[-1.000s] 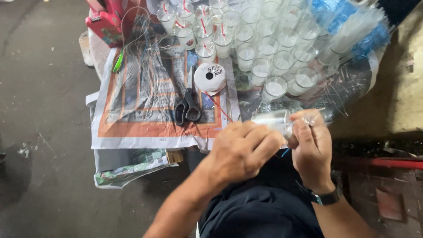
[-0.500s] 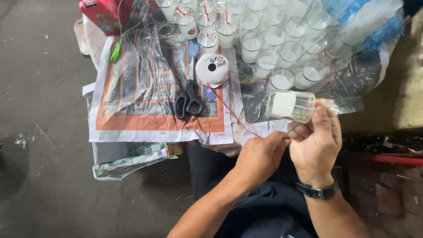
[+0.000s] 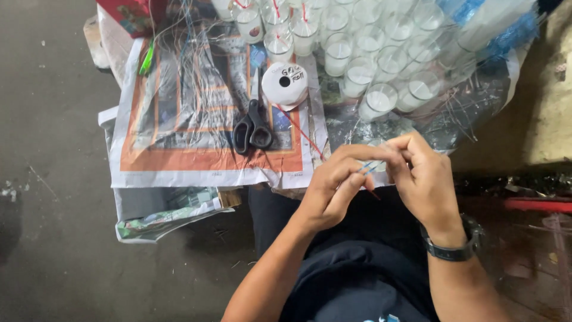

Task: Tying red decorative string around the necks of small glass jars in a production setting.

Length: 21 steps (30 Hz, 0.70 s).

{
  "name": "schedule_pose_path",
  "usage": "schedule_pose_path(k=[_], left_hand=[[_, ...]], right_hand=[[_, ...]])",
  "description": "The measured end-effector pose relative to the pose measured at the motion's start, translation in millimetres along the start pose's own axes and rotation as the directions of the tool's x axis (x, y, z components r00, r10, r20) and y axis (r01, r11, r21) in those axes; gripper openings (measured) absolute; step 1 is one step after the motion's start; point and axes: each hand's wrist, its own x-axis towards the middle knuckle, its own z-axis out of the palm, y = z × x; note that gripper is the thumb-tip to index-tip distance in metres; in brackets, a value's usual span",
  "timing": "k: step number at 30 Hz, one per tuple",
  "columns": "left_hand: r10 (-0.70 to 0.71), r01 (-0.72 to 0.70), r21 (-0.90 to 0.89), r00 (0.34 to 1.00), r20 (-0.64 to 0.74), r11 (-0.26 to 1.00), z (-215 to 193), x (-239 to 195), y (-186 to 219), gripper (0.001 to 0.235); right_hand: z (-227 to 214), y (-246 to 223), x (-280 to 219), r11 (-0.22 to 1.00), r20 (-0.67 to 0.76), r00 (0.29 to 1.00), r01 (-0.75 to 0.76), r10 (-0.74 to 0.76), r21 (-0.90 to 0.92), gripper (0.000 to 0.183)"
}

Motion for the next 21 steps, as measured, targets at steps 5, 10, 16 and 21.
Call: schedule_pose_path(k=[5,10,16,21], left_hand=[[0.042,-0.083,-0.289,0.988,-0.145,0.954,11,-4,-19,0.030],[0.068,-0.122,-0.284,0.979,-0.191,0.951,3,-11,-25,0.032],[0.139,-0.145,-0.033,0.982,-0.127,0.989,-6,-17,-28,0.030],[0.249,-0.237,0.280,0.968,-0.010,0.930,1,-20,-33,0.025]], right_hand=[[4,-9,6,0.993,0.002,1.000,0.007,-0.007,-0.119,0.015],[3,-14,16,0.964,0.055,0.998,0.041,-0.028,-0.262,0.017],[5,-11,18,0.954,0.107,0.992,0.089,-0.060,-0.286,0.013],[12,-5,11,0.931,-0.025,0.981,0.172,-0.190,-0.323,0.011]])
